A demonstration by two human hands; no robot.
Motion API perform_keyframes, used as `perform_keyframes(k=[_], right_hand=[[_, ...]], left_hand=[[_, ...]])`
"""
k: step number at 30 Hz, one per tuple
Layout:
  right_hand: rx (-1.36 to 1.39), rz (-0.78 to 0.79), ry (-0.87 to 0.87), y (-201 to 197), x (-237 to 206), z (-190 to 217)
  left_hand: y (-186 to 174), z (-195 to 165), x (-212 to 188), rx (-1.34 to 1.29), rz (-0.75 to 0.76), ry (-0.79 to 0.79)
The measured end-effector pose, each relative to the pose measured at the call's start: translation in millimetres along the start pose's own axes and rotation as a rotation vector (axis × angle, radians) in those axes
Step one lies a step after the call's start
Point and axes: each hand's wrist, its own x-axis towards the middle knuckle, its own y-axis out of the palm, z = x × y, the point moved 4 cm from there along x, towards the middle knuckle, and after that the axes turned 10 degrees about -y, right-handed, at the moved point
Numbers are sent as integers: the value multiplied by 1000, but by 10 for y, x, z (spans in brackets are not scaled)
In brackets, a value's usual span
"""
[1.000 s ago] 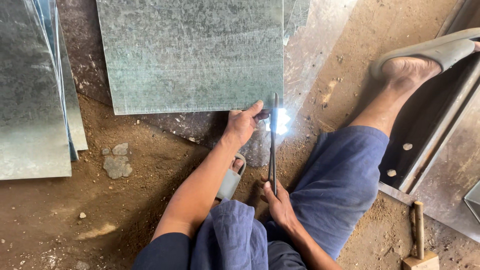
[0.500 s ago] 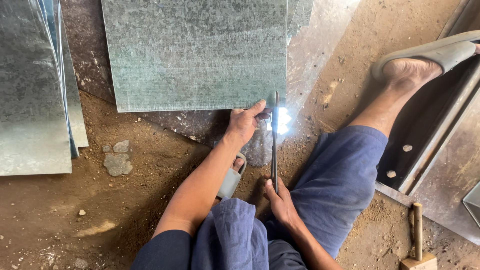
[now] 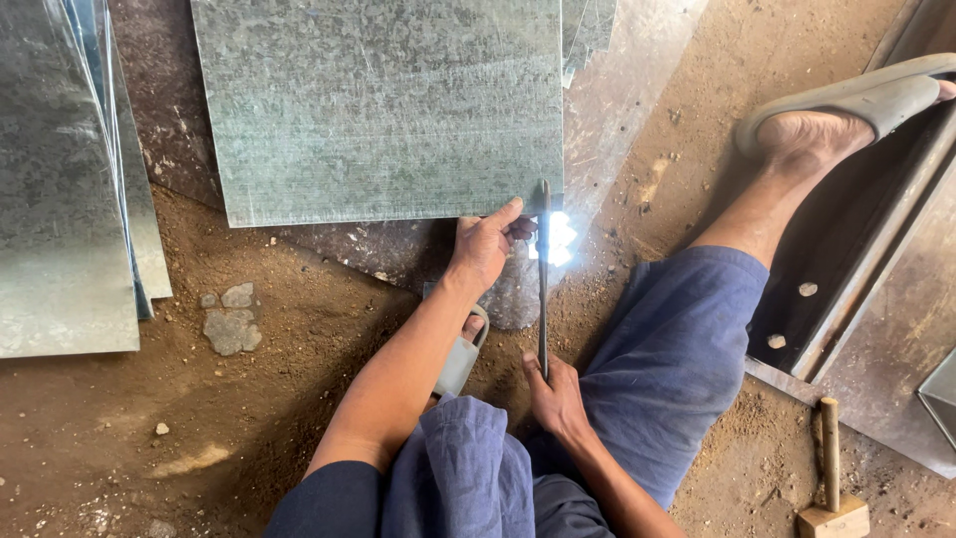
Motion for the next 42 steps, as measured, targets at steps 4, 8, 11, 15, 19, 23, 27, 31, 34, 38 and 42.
perform_keyframes(k=[4, 8, 11, 15, 19, 23, 27, 31, 34, 38, 42], right_hand=[[360, -17, -83, -57, 98, 169], [37, 31, 140, -104, 143, 249], [-281, 27, 81, -196, 153, 322], [-328, 35, 19, -269, 99, 279], [595, 186, 146, -104, -249, 108], [775, 232, 193, 34, -574, -61], [822, 127, 33, 2, -475, -128], [885, 86, -28, -17, -295, -82], [876, 107, 12, 2, -283, -34], [621, 231, 56, -18, -319, -32], [434, 400, 103, 48, -274, -71]], left_hand=[[-33, 8, 2, 5, -10, -31], [-92, -21, 12, 6, 11, -24], [-128, -11, 10, -6, 4, -16], [-138, 8, 19, -6, -22, -6], [-150, 10, 19, -61, -93, -62], [-19, -68, -40, -124, -96, -64], [429, -171, -111, -45, -14, -234], [1039, -255, -301, 739, 469, -293], [1047, -464, -521, 985, 424, 61], [404, -1064, -734, 577, -72, 379], [-493, -1814, -1332, 1013, -916, 792]])
